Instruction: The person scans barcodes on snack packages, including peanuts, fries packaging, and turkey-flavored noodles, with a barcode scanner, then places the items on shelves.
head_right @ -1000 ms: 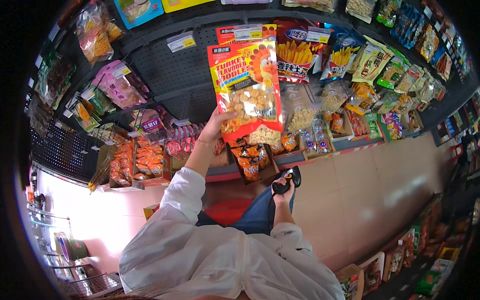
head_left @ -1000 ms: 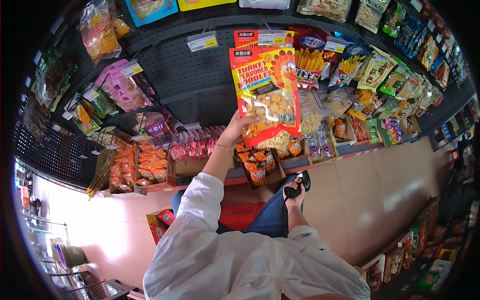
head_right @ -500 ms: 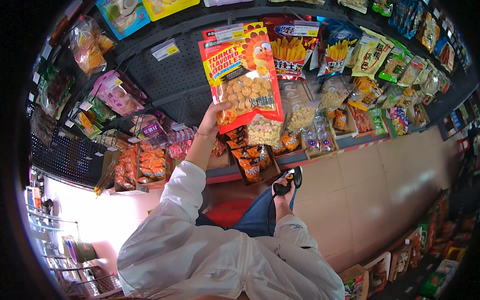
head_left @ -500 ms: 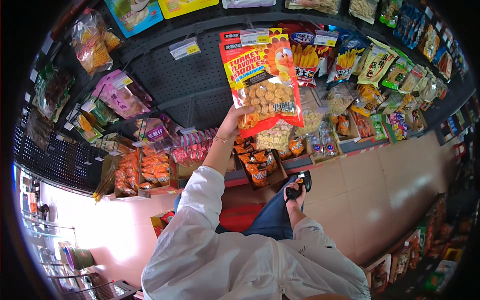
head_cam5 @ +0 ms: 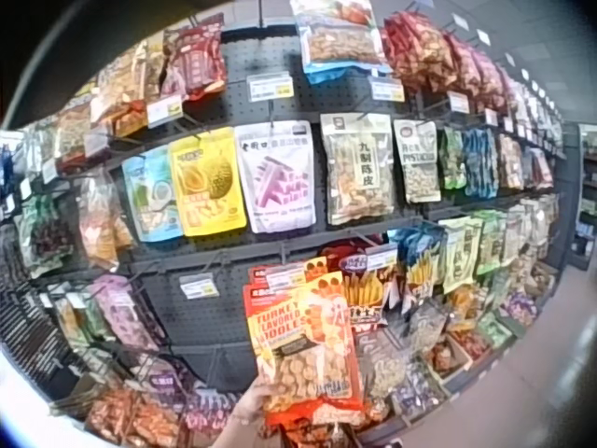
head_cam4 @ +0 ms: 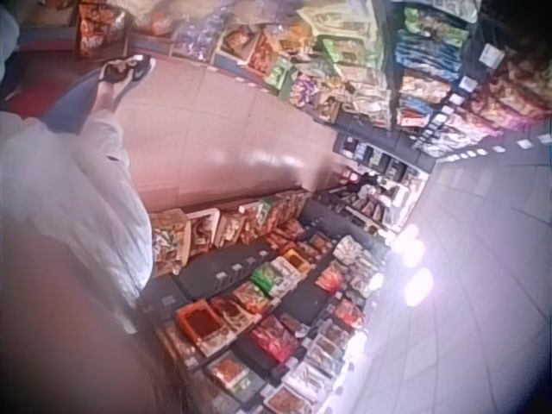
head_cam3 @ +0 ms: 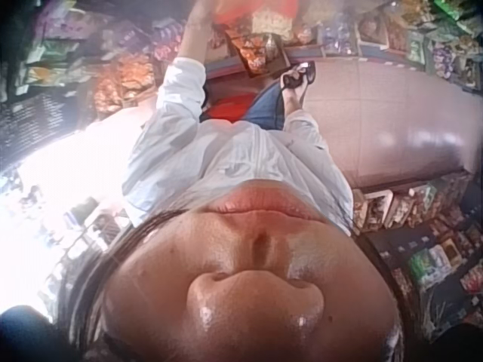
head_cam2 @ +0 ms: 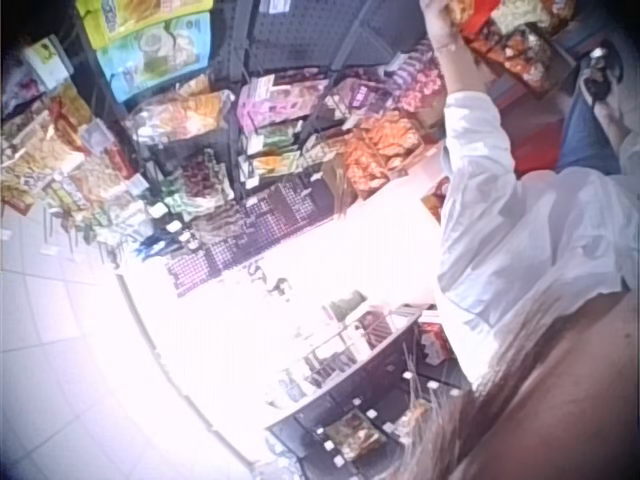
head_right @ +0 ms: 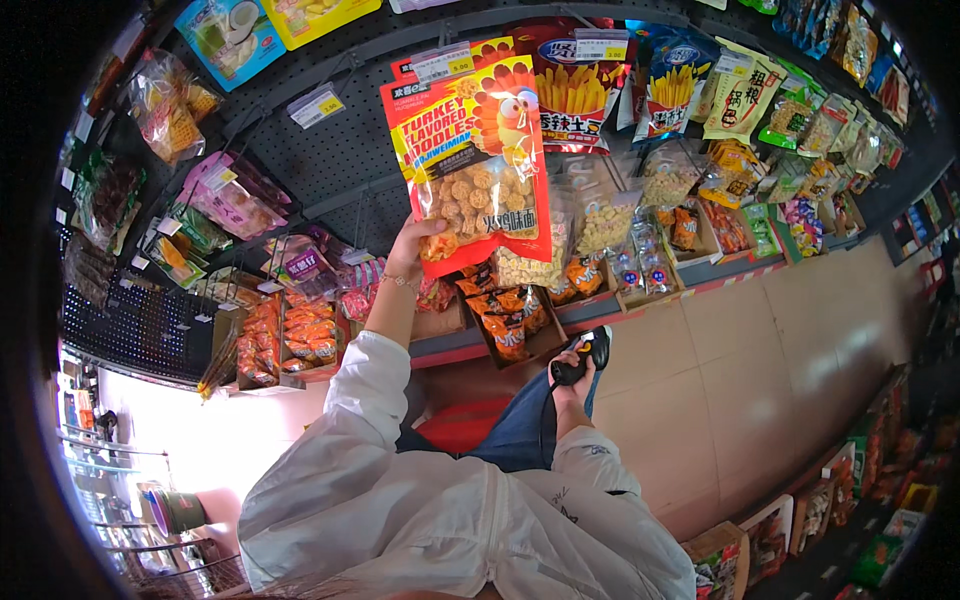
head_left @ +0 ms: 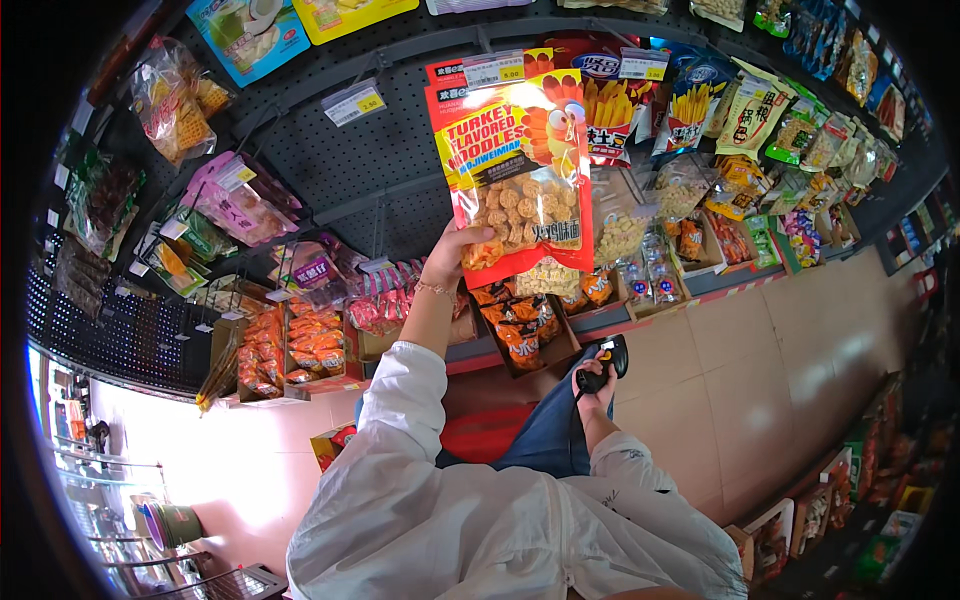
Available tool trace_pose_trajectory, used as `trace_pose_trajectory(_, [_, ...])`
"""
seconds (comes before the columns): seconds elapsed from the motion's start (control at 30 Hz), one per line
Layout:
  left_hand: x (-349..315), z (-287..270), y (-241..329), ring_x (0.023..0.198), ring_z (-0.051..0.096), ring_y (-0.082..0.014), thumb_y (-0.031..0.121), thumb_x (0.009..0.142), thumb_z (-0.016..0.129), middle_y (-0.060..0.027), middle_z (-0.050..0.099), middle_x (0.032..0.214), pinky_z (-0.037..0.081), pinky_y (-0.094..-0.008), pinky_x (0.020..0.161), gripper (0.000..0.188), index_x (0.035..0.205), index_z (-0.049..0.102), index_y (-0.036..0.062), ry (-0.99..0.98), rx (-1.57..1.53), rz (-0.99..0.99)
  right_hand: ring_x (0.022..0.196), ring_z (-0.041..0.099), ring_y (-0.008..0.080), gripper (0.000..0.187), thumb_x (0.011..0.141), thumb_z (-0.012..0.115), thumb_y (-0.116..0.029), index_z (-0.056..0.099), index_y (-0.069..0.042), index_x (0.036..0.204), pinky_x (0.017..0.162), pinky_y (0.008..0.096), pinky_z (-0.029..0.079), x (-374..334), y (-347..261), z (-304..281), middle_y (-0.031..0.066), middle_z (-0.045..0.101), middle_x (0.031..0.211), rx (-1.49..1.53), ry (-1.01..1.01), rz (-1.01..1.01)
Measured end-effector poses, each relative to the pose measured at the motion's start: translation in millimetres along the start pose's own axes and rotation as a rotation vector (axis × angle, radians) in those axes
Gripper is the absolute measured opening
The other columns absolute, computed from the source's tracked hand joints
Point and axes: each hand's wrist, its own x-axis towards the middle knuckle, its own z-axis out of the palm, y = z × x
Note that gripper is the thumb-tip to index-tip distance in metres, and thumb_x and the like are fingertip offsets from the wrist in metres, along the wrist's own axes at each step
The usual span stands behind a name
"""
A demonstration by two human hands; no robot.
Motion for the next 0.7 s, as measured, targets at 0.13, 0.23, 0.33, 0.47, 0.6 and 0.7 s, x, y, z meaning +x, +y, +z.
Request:
trace_pose_trajectory(0.13, [7.7,-7.5,-0.1,0.089,0.054,-0.0219,0.0,0.068,0.054,-0.0119,0.053,0.1,0.044,-0.0318,0.078,0.044,0.11,0.04,-0.0029,0.022,-0.086,0.015,0.06,0.045,0.009,0.028,0.071,0.054,-0.019,0.053,-0.007,0.097,0.07,0.0282,0.039,1.5,0.0,-2.1,-0.0011,0.04,0.066,-0.01,-0.027,0.015])
trace_pose_trajectory(0.23, [13.3,-8.3,2.0,0.086,0.056,-0.0212,0.001,0.069,0.054,-0.0118,0.054,0.098,0.046,-0.0312,0.076,0.042,0.109,0.041,-0.0027,0.005,-0.084,0.011,0.06,0.045,0.009,0.029,0.072,0.054,-0.019,0.052,-0.008,0.098,0.071,0.0283,0.038,1.6,-1.6,-3.1,-0.001,0.04,0.067,0.011,-0.037,0.028])
trace_pose_trajectory(0.33, [16.0,-5.7,0.6,0.083,0.056,-0.0206,0.002,0.07,0.054,-0.0115,0.055,0.096,0.046,-0.0305,0.074,0.04,0.107,0.042,-0.0025,0.002,-0.05,0.011,0.06,0.045,0.0091,0.029,0.071,0.054,-0.02,0.052,-0.007,0.098,0.071,0.0279,0.038,0.7,-0.3,-1.8,-0.0011,0.041,0.067,0.037,-0.022,0.037])
trace_pose_trajectory(0.47, [18.3,-6.5,-1.7,0.082,0.057,-0.0199,0.002,0.07,0.054,-0.0112,0.055,0.094,0.047,-0.0301,0.073,0.038,0.106,0.043,-0.0022,0.023,-0.059,0.019,0.06,0.045,0.0093,0.029,0.071,0.055,-0.02,0.053,-0.007,0.097,0.07,0.0269,0.038,-0.9,2.7,2.4,-0.0012,0.041,0.068,0.079,-0.025,0.067])
trace_pose_trajectory(0.6, [24.6,-6.5,-2.1,0.08,0.057,-0.0191,0.003,0.071,0.054,-0.0107,0.055,0.093,0.047,-0.0294,0.071,0.036,0.104,0.044,-0.0031,0.026,-0.071,0.009,0.06,0.045,0.0093,0.03,0.071,0.055,-0.021,0.053,-0.007,0.097,0.07,0.0268,0.038,0.0,1.4,0.4,-0.0014,0.041,0.067,0.071,-0.032,0.053])
trace_pose_trajectory(0.7, [35.1,-10.3,1.9,0.081,0.057,-0.0198,0.005,0.072,0.053,-0.0115,0.055,0.093,0.048,-0.0303,0.072,0.033,0.103,0.045,-0.0043,0.039,-0.082,0.001,0.06,0.045,0.0092,0.03,0.071,0.054,-0.021,0.053,-0.006,0.097,0.069,0.0266,0.038,0.1,3.6,2.0,-0.0014,0.041,0.067,0.065,-0.022,0.048])
